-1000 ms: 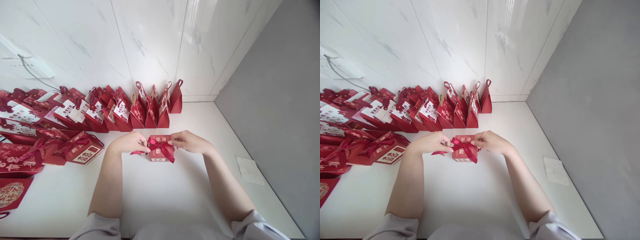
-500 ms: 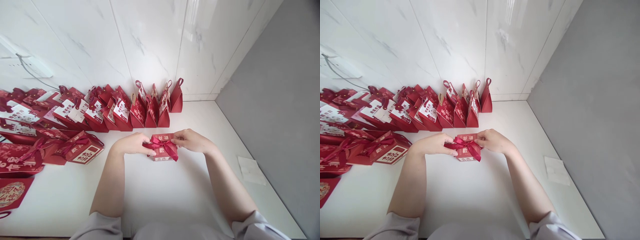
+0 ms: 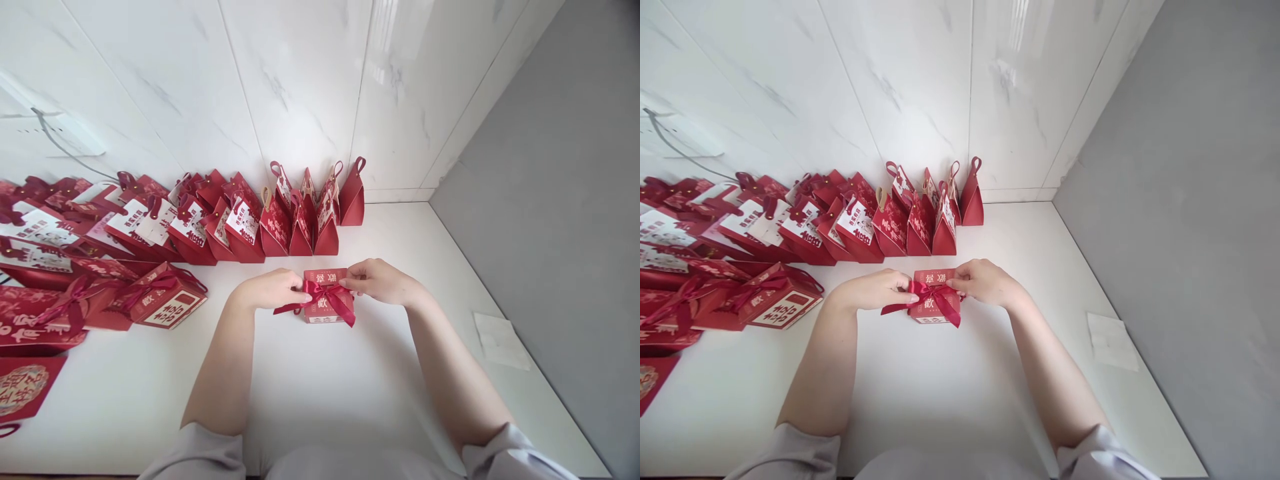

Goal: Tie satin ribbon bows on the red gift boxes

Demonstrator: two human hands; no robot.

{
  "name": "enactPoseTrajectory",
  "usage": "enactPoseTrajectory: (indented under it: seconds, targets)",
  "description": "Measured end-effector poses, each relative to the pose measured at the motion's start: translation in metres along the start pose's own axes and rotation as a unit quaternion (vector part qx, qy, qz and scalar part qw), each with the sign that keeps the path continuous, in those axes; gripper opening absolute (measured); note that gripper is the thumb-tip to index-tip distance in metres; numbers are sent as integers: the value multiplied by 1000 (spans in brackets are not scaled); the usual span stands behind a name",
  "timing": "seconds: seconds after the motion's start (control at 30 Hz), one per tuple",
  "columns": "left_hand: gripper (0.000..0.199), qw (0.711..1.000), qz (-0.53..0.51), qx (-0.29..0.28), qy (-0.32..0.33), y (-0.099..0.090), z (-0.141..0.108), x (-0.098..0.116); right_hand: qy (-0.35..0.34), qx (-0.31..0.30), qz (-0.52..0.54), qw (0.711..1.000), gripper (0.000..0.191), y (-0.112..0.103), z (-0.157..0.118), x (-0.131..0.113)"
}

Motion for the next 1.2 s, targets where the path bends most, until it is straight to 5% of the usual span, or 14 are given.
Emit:
enactPoseTrajectory:
  seconds: [0.43, 0.77, 0.97, 1.2]
  targets:
    - [32, 1000, 20, -14, -6, -2, -3, -3, -63, 8, 36, 997, 35, -4, -4, -11]
    - [36, 1000, 5, -28, -10, 1, -5, -3, -96, 123, -78, 985, 6, -7, 2, -12]
    - [45, 999, 8, -48, -1, 4, -6, -4, -47, 174, -129, 975, 15, -13, 4, -6]
    - [56, 994, -51, 94, 9, -15, -10, 5, 35, 191, -186, 963, 17, -24, -7, -3]
Point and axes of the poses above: each hand's wrist, its own z-axis towards the middle knuckle, its own y-axis out of the palm, x = y × z, the point moved 7 cm from there along z, towards the middle knuckle, and after that the axes turned 6 degrees about -x, right-handed, at the moved point
